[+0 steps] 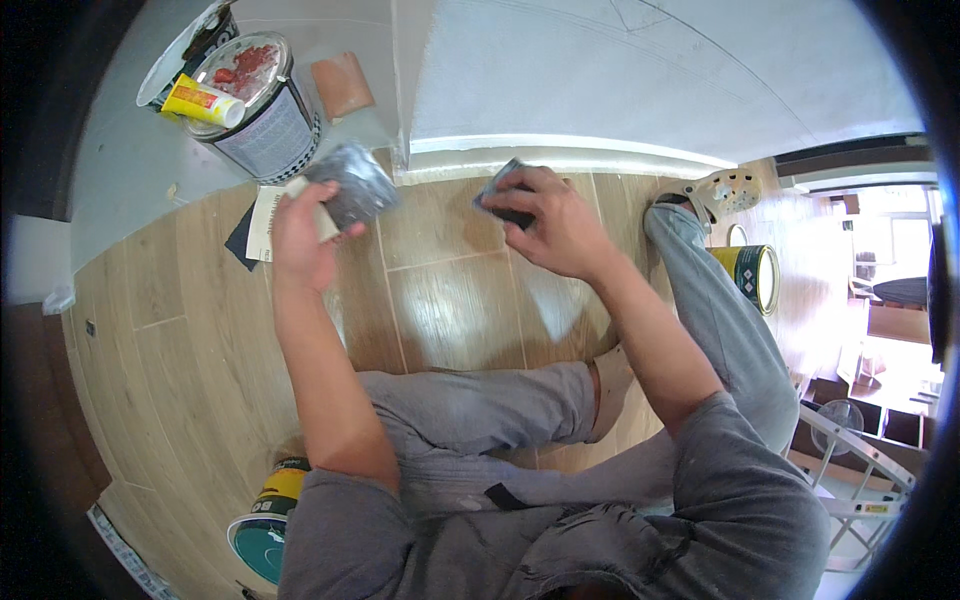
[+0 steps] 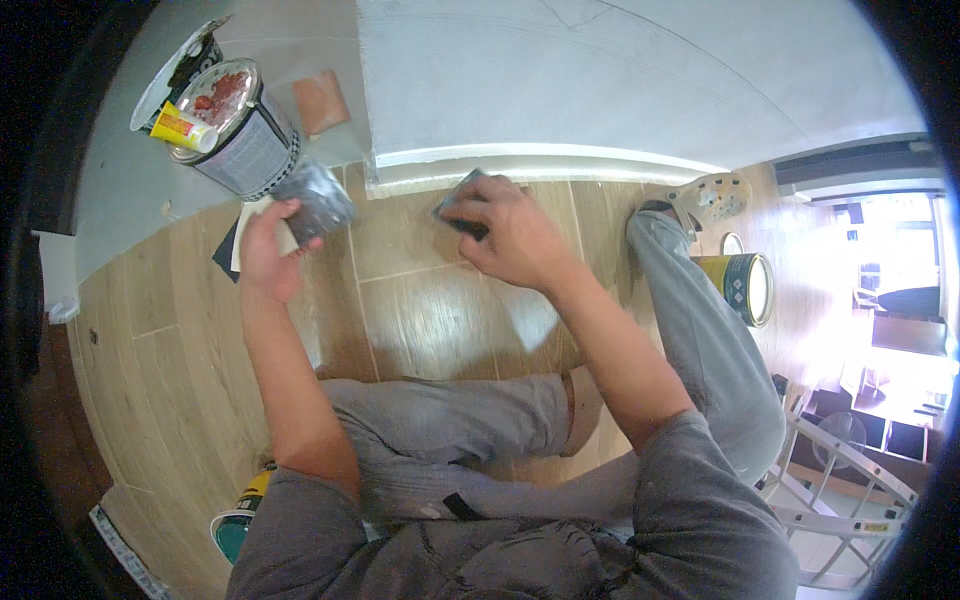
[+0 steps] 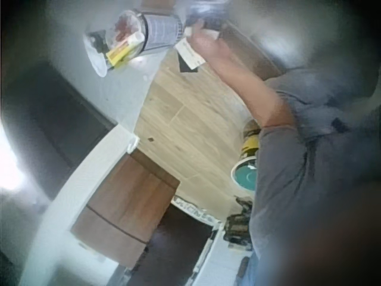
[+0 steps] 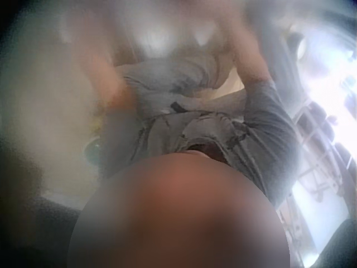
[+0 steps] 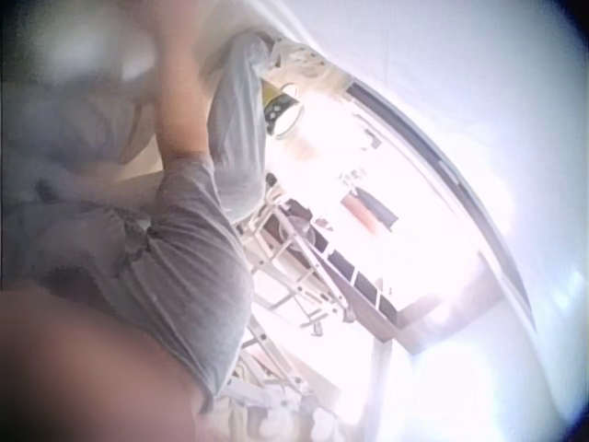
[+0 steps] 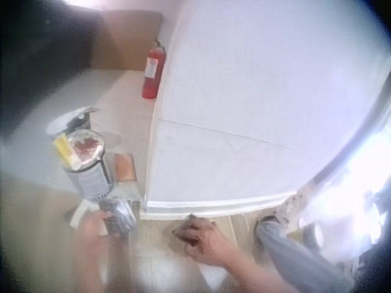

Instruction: The person sits on the floor and uses a putty knife to apply a white substance, likely caulk, to the seam between the baseboard and the wall. They repeatedly scoop the material from a container and smooth it along the joint.

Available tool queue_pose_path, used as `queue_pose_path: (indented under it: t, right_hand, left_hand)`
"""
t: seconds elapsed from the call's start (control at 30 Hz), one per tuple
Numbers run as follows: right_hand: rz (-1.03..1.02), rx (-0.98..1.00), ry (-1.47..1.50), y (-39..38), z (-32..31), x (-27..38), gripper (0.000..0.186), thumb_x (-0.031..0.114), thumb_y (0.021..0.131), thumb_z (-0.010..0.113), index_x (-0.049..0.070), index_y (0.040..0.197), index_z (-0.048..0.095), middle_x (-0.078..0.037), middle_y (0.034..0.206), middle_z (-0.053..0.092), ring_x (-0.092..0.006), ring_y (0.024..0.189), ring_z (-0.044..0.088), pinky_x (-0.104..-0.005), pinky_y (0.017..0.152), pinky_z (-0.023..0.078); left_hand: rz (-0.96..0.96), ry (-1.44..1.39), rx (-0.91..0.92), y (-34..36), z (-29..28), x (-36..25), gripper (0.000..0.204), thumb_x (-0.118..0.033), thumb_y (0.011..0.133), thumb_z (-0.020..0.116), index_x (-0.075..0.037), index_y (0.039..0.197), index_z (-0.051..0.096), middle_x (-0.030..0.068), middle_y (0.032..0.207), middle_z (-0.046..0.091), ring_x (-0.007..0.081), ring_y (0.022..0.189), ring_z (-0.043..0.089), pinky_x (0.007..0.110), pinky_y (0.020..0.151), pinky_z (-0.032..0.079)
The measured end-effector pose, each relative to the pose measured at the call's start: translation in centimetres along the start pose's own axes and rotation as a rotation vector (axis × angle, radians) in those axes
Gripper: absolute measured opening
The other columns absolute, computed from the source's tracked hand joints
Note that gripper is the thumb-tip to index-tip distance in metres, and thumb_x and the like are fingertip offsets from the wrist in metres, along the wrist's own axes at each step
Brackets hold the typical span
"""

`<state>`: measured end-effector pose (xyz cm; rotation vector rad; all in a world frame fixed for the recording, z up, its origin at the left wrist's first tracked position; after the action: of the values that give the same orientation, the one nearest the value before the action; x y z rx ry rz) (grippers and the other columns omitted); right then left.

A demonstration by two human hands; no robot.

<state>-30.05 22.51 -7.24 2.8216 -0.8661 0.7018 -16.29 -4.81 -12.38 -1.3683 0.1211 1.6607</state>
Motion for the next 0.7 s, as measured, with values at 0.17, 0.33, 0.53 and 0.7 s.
queue_pose_path:
  t: [0.17, 0.33, 0.53, 0.7]
  right_hand:
    - [0.151, -0.489, -0.039, 1.1, 7.2, -1.2, 0.045, 0.02, 0.089, 0.075, 0.012, 0.133, 0.069, -0.018, 0.139, 0.057, -0.0391, 0.134, 0.052, -0.0509, 0.112, 0.042]
    - [0.151, -0.639, 0.026, 3.8, 11.8, -0.7, 0.046, 0.019, 0.091, 0.074, 0.011, 0.135, 0.066, -0.018, 0.142, 0.055, -0.0389, 0.14, 0.047, -0.0554, 0.112, 0.037]
    - [0.168, -0.649, 0.023, 4.6, 12.4, -0.8, 0.045, 0.018, 0.092, 0.071, 0.013, 0.137, 0.065, -0.018, 0.144, 0.052, -0.038, 0.145, 0.042, -0.0583, 0.113, 0.034]
    - [0.187, -0.642, 0.058, 3.9, 13.0, -0.3, 0.045, 0.014, 0.091, 0.072, 0.014, 0.136, 0.065, -0.017, 0.143, 0.052, -0.0374, 0.145, 0.042, -0.0604, 0.114, 0.033]
  left_hand:
    - [0.018, -0.133, 0.035, 1.1, -0.7, 0.9, 0.019, -0.017, 0.091, 0.069, -0.01, 0.108, 0.066, 0.0021, 0.104, 0.071, 0.0177, 0.092, 0.07, 0.034, 0.067, 0.058]
    - [0.027, -0.164, 0.074, 1.8, -0.5, 1.9, 0.019, -0.014, 0.092, 0.068, -0.009, 0.109, 0.066, 0.0034, 0.106, 0.071, 0.0184, 0.093, 0.07, 0.034, 0.068, 0.059]
    - [0.02, -0.135, 0.032, 2.5, -1.1, 2.4, 0.02, -0.015, 0.091, 0.069, -0.008, 0.109, 0.066, 0.0046, 0.11, 0.069, 0.0194, 0.099, 0.069, 0.037, 0.071, 0.059]
    - [0.015, -0.207, 0.055, 2.3, -1.0, 2.4, 0.019, -0.01, 0.092, 0.07, -0.005, 0.109, 0.065, 0.0039, 0.105, 0.069, 0.016, 0.093, 0.07, 0.029, 0.065, 0.062]
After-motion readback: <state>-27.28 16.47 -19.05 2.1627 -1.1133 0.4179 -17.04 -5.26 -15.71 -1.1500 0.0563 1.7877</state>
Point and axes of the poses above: each hand's wrist, its own y-axis towards the middle knuckle, its own z-axis out of the palm, x = y × z, the point moved 3 cm from there along y, towards the middle knuckle
